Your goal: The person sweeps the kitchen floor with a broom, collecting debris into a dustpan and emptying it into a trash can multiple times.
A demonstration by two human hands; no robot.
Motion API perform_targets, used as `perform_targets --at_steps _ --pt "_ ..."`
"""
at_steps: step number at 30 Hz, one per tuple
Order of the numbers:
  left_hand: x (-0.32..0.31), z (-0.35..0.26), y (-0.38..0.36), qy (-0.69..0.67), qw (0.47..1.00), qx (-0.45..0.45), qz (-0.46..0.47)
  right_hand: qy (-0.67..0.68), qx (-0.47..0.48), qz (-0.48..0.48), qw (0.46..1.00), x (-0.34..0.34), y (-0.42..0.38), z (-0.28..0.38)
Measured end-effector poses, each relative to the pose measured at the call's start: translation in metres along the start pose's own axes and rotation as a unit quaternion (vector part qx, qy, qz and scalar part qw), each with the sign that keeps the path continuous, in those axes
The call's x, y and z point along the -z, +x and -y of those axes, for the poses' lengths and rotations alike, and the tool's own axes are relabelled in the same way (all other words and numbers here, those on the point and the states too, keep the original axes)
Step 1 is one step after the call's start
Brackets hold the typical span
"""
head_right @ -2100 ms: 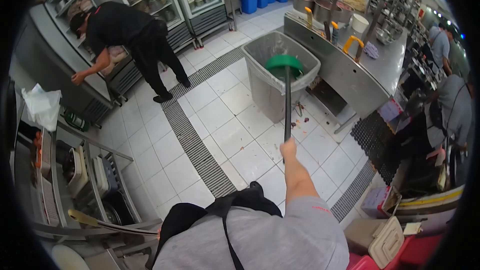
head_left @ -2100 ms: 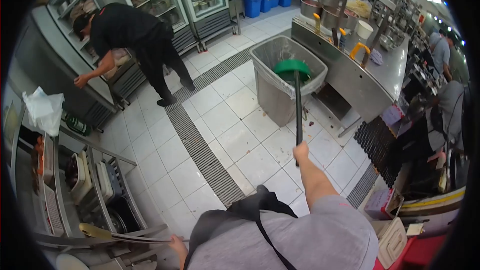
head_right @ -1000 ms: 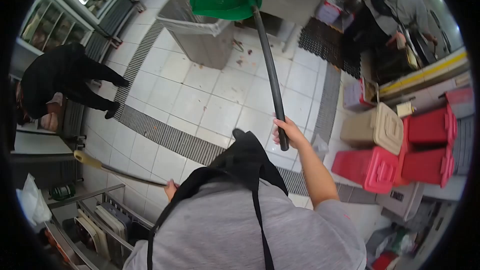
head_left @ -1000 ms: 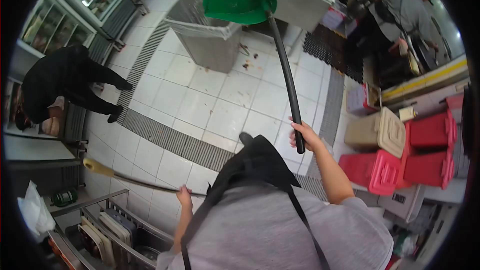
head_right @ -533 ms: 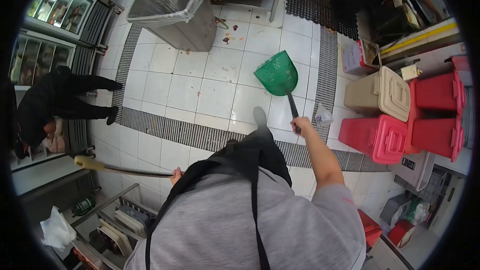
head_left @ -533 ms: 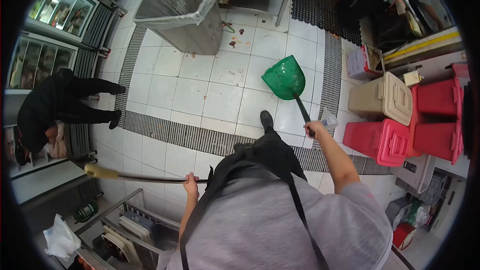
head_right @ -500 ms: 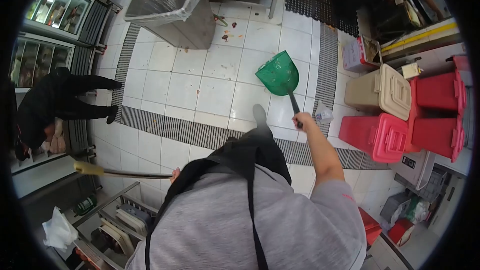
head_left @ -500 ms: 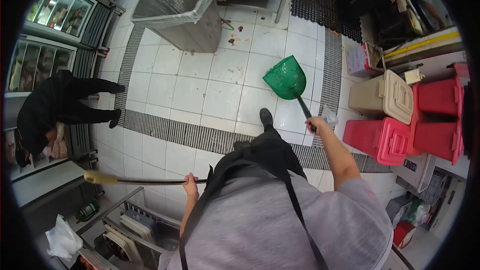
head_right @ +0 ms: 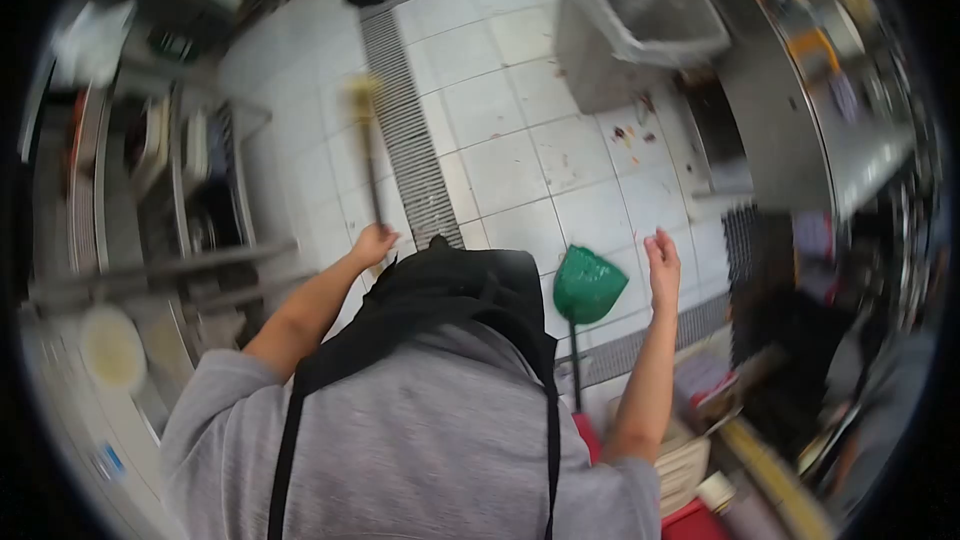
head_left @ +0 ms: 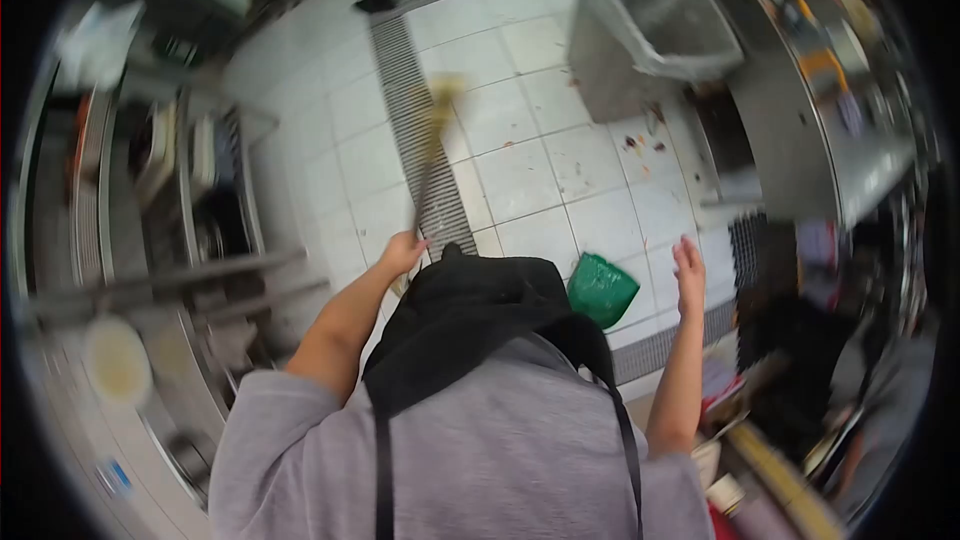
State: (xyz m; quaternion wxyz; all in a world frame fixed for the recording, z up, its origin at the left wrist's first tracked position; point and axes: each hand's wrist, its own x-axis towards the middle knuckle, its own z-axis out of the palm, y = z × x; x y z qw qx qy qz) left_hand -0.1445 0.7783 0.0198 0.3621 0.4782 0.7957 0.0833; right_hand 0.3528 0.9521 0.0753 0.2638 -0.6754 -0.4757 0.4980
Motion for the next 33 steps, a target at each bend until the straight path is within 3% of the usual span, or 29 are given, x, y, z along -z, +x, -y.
perform_targets --at_steps 2,3,4,5,6,7,8,9,11,12,14,15,17,19,21,23,25,26,27,28,29,30,31,33 --pt "-0.029 -0.017 0.007 0.016 0.995 -0.086 0.041 0.199 0.108 0.146 0.963 -0.051 -0.004 0.113" --pt "-0.057 -0.004 0.018 0.048 0.979 -0.199 0.017 0.296 0.145 0.205 0.921 -0.09 -0.027 0.172" --pt "-0.054 -0.018 0.018 0.057 0.979 -0.182 0.079 0.394 0.169 0.259 0.866 -0.124 -0.045 0.21" --pt "-0.054 -0.026 0.017 0.036 0.992 -0.072 0.098 0.385 0.161 0.287 0.862 -0.148 -0.047 0.218" --pt "-0.045 -0.032 0.014 0.004 0.997 -0.035 0.066 0.419 0.188 0.448 0.767 -0.169 -0.048 0.223" --pt "-0.04 -0.018 0.023 0.023 0.996 -0.053 0.063 0.444 0.205 0.586 0.646 -0.185 -0.051 0.227" --pt "-0.024 -0.013 0.026 0.01 0.997 -0.037 0.066 0.41 0.204 0.556 0.694 -0.195 -0.057 0.231" --pt "-0.01 -0.012 0.025 0.014 0.999 -0.032 0.031 0.409 0.195 0.562 0.692 -0.203 -0.062 0.232" --pt "0.007 0.013 0.038 0.018 0.998 -0.026 0.055 0.404 0.226 0.548 0.697 -0.223 -0.073 0.235" --pt "0.015 0.018 0.045 0.015 0.998 -0.029 0.056 0.386 0.226 0.524 0.725 -0.229 -0.078 0.239" --pt "0.037 0.022 0.06 0.052 0.989 -0.109 0.086 0.359 0.244 0.501 0.749 -0.231 -0.083 0.251" --pt "0.034 0.026 0.073 0.045 0.99 -0.106 0.083 0.338 0.259 0.479 0.768 -0.234 -0.085 0.26" --pt "0.014 0.026 0.099 -0.017 0.989 -0.144 -0.01 0.291 0.333 0.517 0.733 -0.233 -0.089 0.299" --pt "0.05 -0.008 0.098 -0.034 0.984 -0.177 -0.014 0.273 0.465 0.566 0.624 -0.236 -0.084 0.35" --pt "0.105 -0.048 0.085 -0.038 0.981 -0.192 -0.008 0.307 0.492 0.54 0.611 -0.235 -0.082 0.39" --pt "0.115 -0.043 0.086 -0.046 0.978 -0.203 -0.003 0.381 0.453 0.498 0.634 -0.235 -0.071 0.406" --pt "0.108 -0.001 0.091 -0.009 0.976 -0.21 -0.065 0.376 0.387 0.52 0.662 -0.253 -0.047 0.4" --pt "0.123 0.018 0.083 -0.014 0.985 -0.165 -0.057 0.357 0.344 0.527 0.691 -0.271 -0.042 0.39" --pt "0.139 0.041 0.07 -0.019 0.992 -0.117 -0.048 0.377 0.303 0.469 0.739 -0.296 -0.049 0.374" --pt "0.128 0.081 0.069 -0.078 0.99 -0.087 -0.081 0.396 0.213 0.484 0.751 -0.314 -0.044 0.35" --pt "0.116 0.12 0.071 -0.053 0.996 -0.016 -0.064 0.344 0.164 0.444 0.811 -0.339 -0.051 0.327" --pt "0.102 0.15 0.075 -0.029 0.997 0.054 -0.047 0.361 0.131 0.481 0.788 -0.367 -0.055 0.305" --pt "0.087 0.171 0.082 -0.032 0.997 0.056 -0.044 0.292 0.109 0.5 0.808 -0.383 -0.061 0.296" --pt "0.063 0.196 0.09 0.009 0.992 0.086 -0.089 0.163 0.147 0.541 0.812 -0.388 -0.069 0.303"
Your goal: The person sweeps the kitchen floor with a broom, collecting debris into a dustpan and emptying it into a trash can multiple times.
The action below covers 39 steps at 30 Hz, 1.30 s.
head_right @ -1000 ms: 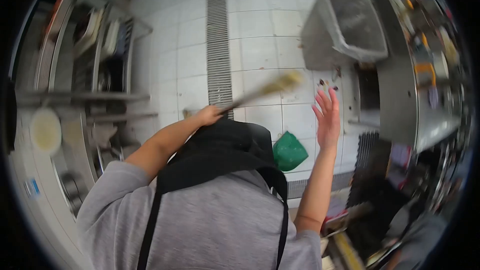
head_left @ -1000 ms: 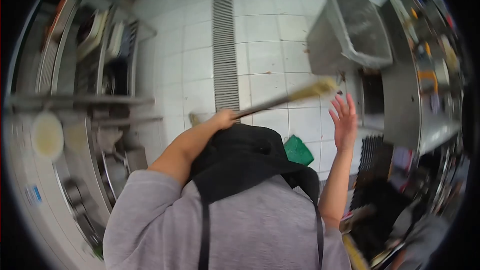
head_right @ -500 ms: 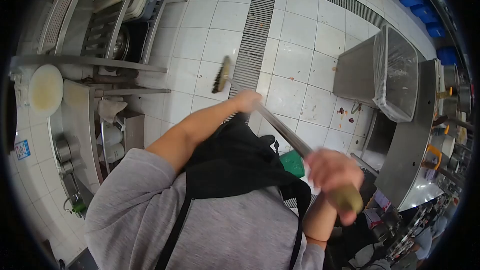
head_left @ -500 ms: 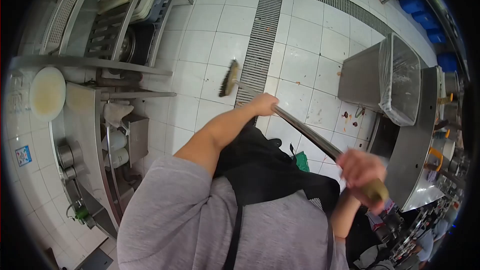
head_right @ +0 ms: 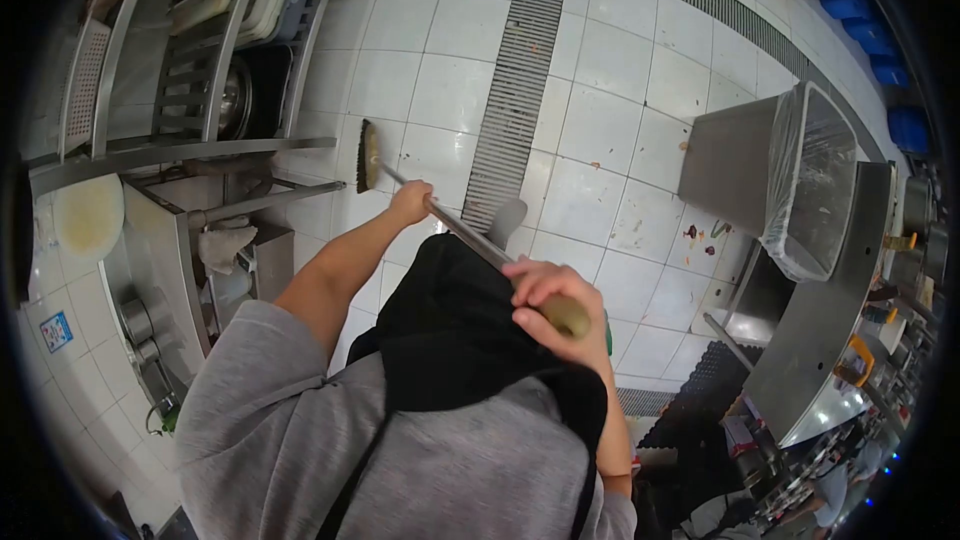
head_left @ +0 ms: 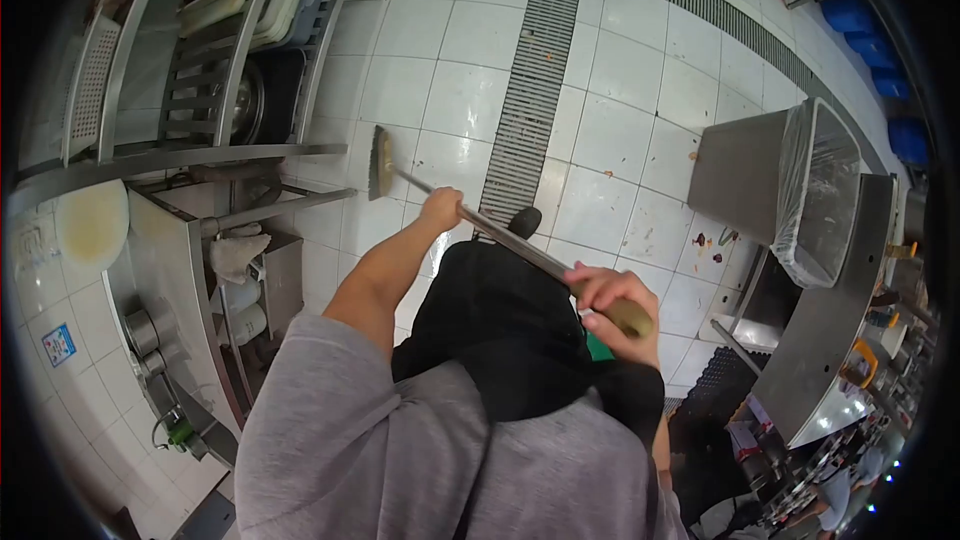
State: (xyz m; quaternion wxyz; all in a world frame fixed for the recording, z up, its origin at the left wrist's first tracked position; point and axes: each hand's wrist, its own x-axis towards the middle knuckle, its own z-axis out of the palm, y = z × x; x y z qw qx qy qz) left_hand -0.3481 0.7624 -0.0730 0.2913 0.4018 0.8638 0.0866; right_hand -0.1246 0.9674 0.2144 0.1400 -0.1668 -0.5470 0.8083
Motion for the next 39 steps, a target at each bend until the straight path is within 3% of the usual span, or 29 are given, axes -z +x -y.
perform_targets --at_steps 2,4,5,8,11,14,15,18,20,22,24,26,27,31,35,39 --pt "-0.003 -0.05 0.014 -0.08 0.992 -0.09 -0.042 0.02 0.058 -0.047 0.997 0.024 -0.005 0.023" --pt "-0.008 -0.12 0.035 -0.16 0.976 -0.144 -0.014 -0.021 0.114 -0.051 0.992 0.062 -0.016 0.068" --pt "-0.024 -0.146 0.048 -0.178 0.965 -0.193 -0.01 -0.037 0.147 -0.037 0.988 0.071 -0.02 0.093" --pt "0.009 -0.239 0.057 -0.252 0.927 -0.266 0.081 -0.061 0.211 0.063 0.973 0.077 -0.024 0.155" --pt "0.035 -0.282 0.054 -0.254 0.886 -0.363 0.133 -0.055 0.298 0.156 0.94 0.071 -0.023 0.194" --pt "0.065 -0.282 0.024 -0.222 0.907 -0.318 0.164 0.011 0.338 0.159 0.928 0.065 -0.026 0.213" --pt "0.066 -0.269 0.017 -0.207 0.92 -0.296 0.154 0.091 0.347 0.143 0.922 0.079 -0.036 0.204" --pt "0.05 -0.193 0.01 -0.161 0.951 -0.249 0.088 0.099 0.271 -0.054 0.956 0.085 -0.014 0.146" --pt "0.026 -0.134 0.013 -0.105 0.969 -0.18 0.129 0.166 0.177 -0.078 0.967 0.082 0.009 0.092" --pt "0.011 -0.094 0.017 -0.111 0.967 -0.176 0.146 0.152 0.143 -0.094 0.973 0.066 0.026 0.057" --pt "-0.003 -0.081 0.028 -0.123 0.962 -0.182 0.165 0.128 0.132 -0.033 0.982 0.059 0.034 0.049" --pt "-0.01 -0.093 0.047 -0.124 0.957 -0.222 0.138 0.102 0.15 -0.024 0.983 0.06 0.031 0.055" --pt "-0.01 -0.105 0.057 -0.079 0.951 -0.262 0.145 0.092 0.171 -0.046 0.98 0.065 0.023 0.062" --pt "0.006 -0.171 0.08 -0.107 0.934 -0.315 0.133 -0.005 0.226 -0.144 0.963 0.069 -0.017 0.089" --pt "0.003 -0.236 0.09 -0.214 0.885 -0.41 0.054 -0.095 0.264 -0.198 0.939 0.056 -0.052 0.128" --pt "-0.006 -0.286 0.085 -0.244 0.88 -0.406 0.04 -0.179 0.276 -0.13 0.935 0.04 -0.051 0.159"
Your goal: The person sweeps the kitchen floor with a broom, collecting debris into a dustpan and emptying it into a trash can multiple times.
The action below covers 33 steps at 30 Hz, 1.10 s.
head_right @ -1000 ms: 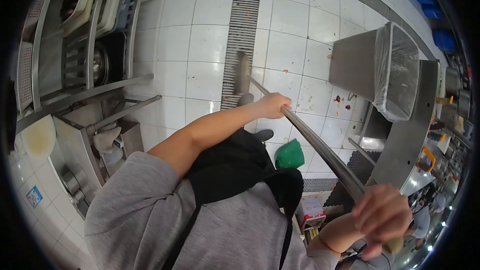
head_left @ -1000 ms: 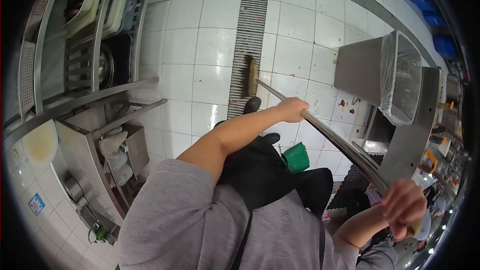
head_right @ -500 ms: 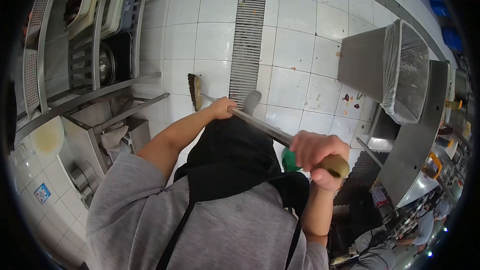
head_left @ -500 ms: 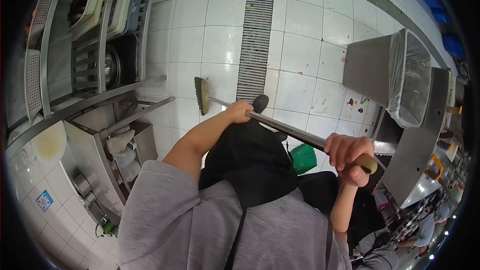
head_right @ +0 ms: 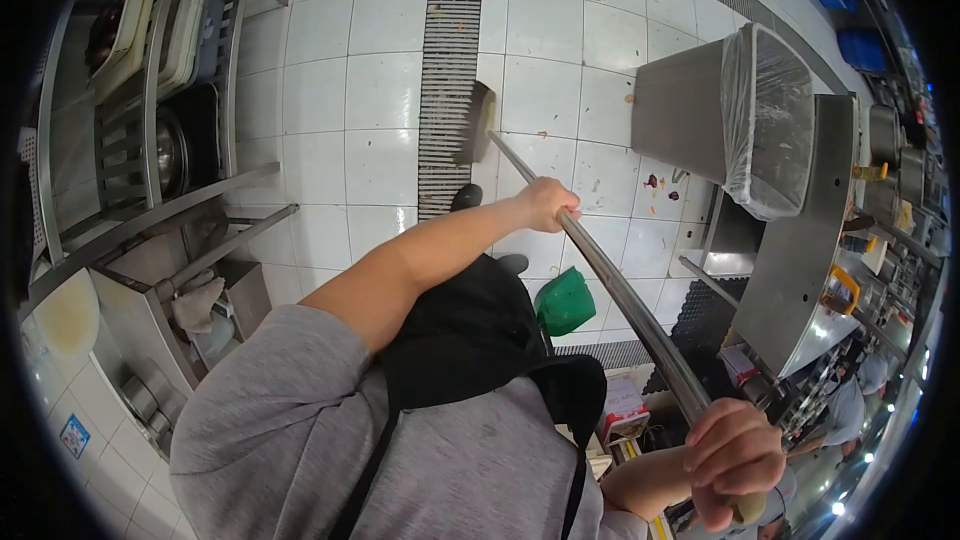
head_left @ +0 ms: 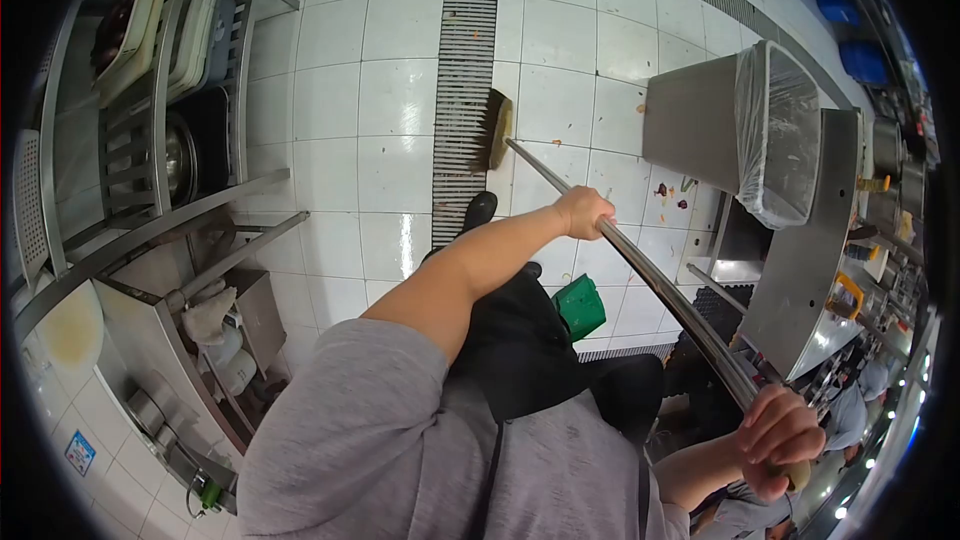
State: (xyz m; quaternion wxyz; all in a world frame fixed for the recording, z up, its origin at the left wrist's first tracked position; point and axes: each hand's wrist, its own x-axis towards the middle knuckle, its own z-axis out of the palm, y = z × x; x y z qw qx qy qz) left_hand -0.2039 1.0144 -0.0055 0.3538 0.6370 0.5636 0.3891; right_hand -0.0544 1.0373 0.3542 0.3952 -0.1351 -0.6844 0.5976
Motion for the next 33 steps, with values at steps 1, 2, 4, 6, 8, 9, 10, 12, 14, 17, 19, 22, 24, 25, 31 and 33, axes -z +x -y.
perform_targets --at_steps 1,2,4,6,8,9,10,12,14,17,19,22,24,25,31,33 --pt "-0.002 -0.008 0.001 -0.035 0.999 -0.025 0.005 0.0 0.002 0.001 1.0 0.001 0.002 0.009" --pt "0.005 -0.017 0.001 -0.065 0.997 -0.049 0.01 -0.002 0.032 0.003 0.999 0.002 0.001 0.019" --pt "0.032 -0.047 -0.001 -0.03 0.997 -0.047 0.051 -0.022 0.032 0.074 0.997 0.0 0.015 0.054" --pt "0.058 -0.061 0.0 0.009 0.991 -0.063 0.114 -0.005 0.032 0.145 0.989 -0.002 0.028 0.068" --pt "0.087 -0.044 0.013 0.052 0.99 -0.037 0.124 0.052 0.059 0.105 0.991 0.012 0.022 0.06" --pt "0.098 -0.012 0.021 0.057 0.99 -0.039 0.124 0.182 0.136 0.001 0.974 0.027 0.006 0.023" --pt "0.12 0.01 0.029 0.115 0.985 -0.002 0.128 0.098 0.105 -0.086 0.986 0.018 0.005 -0.003" --pt "0.15 0.073 0.037 0.193 0.973 0.087 0.088 -0.032 -0.048 -0.201 0.978 -0.015 0.007 -0.068" --pt "0.162 0.133 0.034 0.258 0.96 0.087 0.065 -0.011 -0.08 -0.179 0.981 -0.049 0.004 -0.121" --pt "0.139 0.135 0.049 0.25 0.957 0.089 0.119 0.01 -0.077 -0.204 0.976 -0.038 0.0 -0.123" --pt "0.098 0.11 0.068 0.212 0.964 0.053 0.154 -0.009 -0.087 -0.248 0.965 -0.009 -0.003 -0.094" --pt "0.041 0.048 0.086 0.09 0.983 0.008 0.16 -0.068 -0.061 -0.243 0.966 0.02 -0.008 -0.041" --pt "0.007 0.012 0.086 0.064 0.987 -0.002 0.144 -0.107 -0.029 -0.203 0.973 0.022 -0.009 -0.009" --pt "-0.003 -0.007 0.086 0.044 0.985 -0.019 0.163 -0.122 -0.001 -0.17 0.978 0.026 -0.012 0.007" --pt "-0.004 -0.098 0.023 -0.031 0.978 0.005 0.206 0.074 0.146 -0.139 0.977 0.079 -0.066 0.081" --pt "-0.006 -0.069 -0.006 0.043 0.976 -0.019 0.212 0.089 0.084 -0.252 0.96 0.066 -0.065 0.046"
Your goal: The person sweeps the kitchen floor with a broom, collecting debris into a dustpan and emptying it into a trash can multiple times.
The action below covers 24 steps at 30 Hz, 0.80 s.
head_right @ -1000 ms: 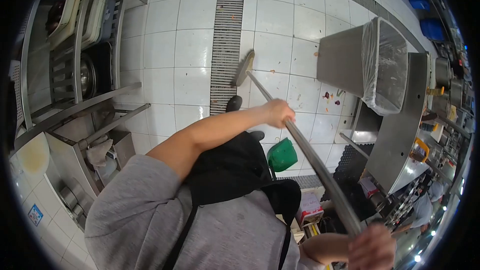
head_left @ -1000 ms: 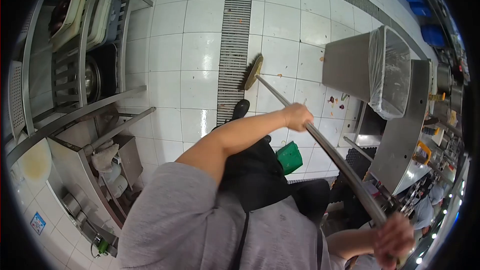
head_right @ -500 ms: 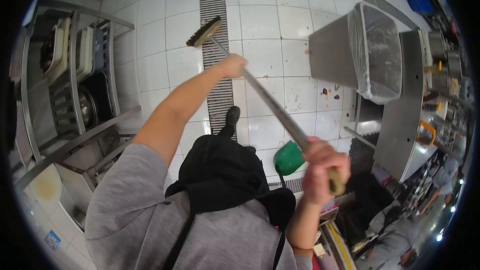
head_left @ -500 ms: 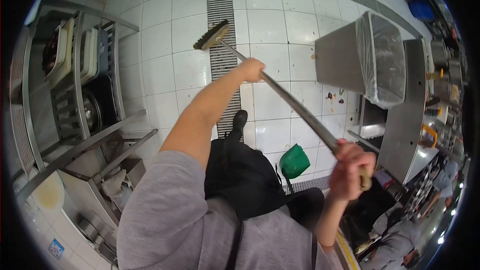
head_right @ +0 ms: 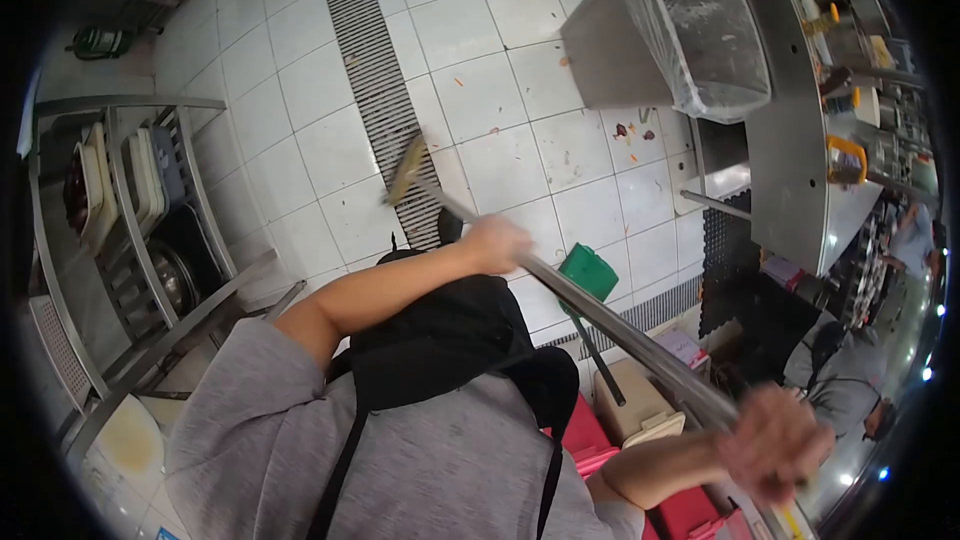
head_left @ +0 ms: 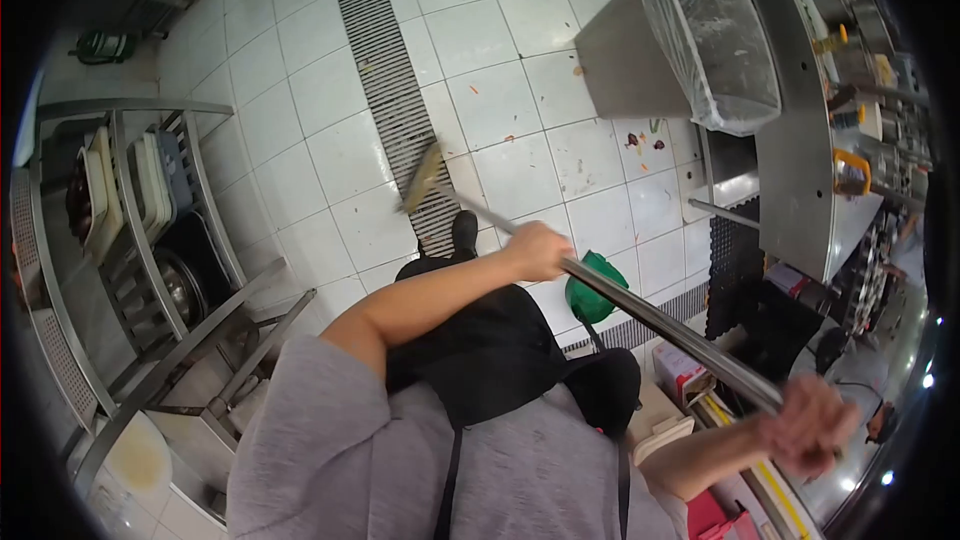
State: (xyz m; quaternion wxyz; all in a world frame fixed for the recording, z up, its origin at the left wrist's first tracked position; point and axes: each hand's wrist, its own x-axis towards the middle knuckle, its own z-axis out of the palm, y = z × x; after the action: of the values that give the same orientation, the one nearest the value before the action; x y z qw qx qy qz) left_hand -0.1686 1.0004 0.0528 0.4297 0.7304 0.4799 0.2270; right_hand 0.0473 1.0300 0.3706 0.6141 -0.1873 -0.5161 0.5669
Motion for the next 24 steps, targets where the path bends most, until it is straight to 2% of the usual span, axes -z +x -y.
perform_targets --at_steps 2,4,5,7,10,12,14,15,17,18,19,20,21,22,23,24 --pt "-0.02 0.04 -0.026 -0.029 0.998 0.051 -0.039 0.016 -0.059 -0.024 0.998 0.002 -0.012 -0.046" --pt "-0.043 0.059 -0.024 -0.017 0.997 0.049 -0.065 0.005 -0.061 -0.017 0.998 0.003 -0.018 -0.06" --pt "-0.046 0.059 -0.021 -0.005 0.995 0.041 -0.086 -0.002 -0.064 0.033 0.997 0.002 -0.018 -0.056" --pt "-0.051 0.043 0.002 -0.03 0.996 0.03 -0.075 -0.039 -0.063 0.101 0.992 0.003 -0.015 -0.041" --pt "-0.063 0.019 0.041 -0.063 0.997 -0.033 -0.03 -0.09 -0.042 0.08 0.992 0.005 -0.015 -0.013" --pt "-0.068 -0.001 0.054 -0.067 0.996 -0.056 -0.033 -0.102 -0.036 0.078 0.991 0.008 -0.017 0.009" --pt "-0.057 -0.027 0.057 -0.07 0.994 -0.083 -0.031 -0.072 -0.011 0.185 0.98 0.016 -0.015 0.033" --pt "-0.048 -0.044 0.056 -0.072 0.995 -0.065 0.004 -0.072 -0.009 0.182 0.981 0.014 -0.011 0.039" --pt "-0.034 -0.064 0.055 -0.062 0.996 -0.052 0.042 0.127 0.078 0.27 0.951 0.003 -0.002 0.042" --pt "-0.031 -0.062 0.057 -0.052 0.997 -0.06 0.02 0.128 0.081 0.268 0.952 0.017 -0.007 0.047" --pt "-0.025 -0.056 0.062 -0.043 0.997 -0.07 -0.004 0.071 0.087 0.192 0.975 0.038 -0.014 0.052" --pt "-0.018 -0.041 0.069 -0.008 0.999 -0.039 -0.008 0.015 0.093 0.117 0.989 0.056 -0.022 0.053" --pt "-0.012 -0.018 0.078 0.028 0.999 -0.008 -0.013 -0.118 0.104 -0.027 0.987 0.06 -0.028 0.031" --pt "-0.007 0.011 0.085 0.067 0.997 0.019 -0.011 -0.079 0.011 -0.079 0.994 0.062 -0.033 0.005" --pt "0.002 0.037 0.088 0.126 0.989 0.075 0.0 -0.078 -0.061 0.037 0.994 0.079 -0.034 -0.022" --pt "0.004 0.071 0.087 0.16 0.981 0.111 -0.022 -0.106 -0.095 0.047 0.989 0.078 -0.039 -0.053"
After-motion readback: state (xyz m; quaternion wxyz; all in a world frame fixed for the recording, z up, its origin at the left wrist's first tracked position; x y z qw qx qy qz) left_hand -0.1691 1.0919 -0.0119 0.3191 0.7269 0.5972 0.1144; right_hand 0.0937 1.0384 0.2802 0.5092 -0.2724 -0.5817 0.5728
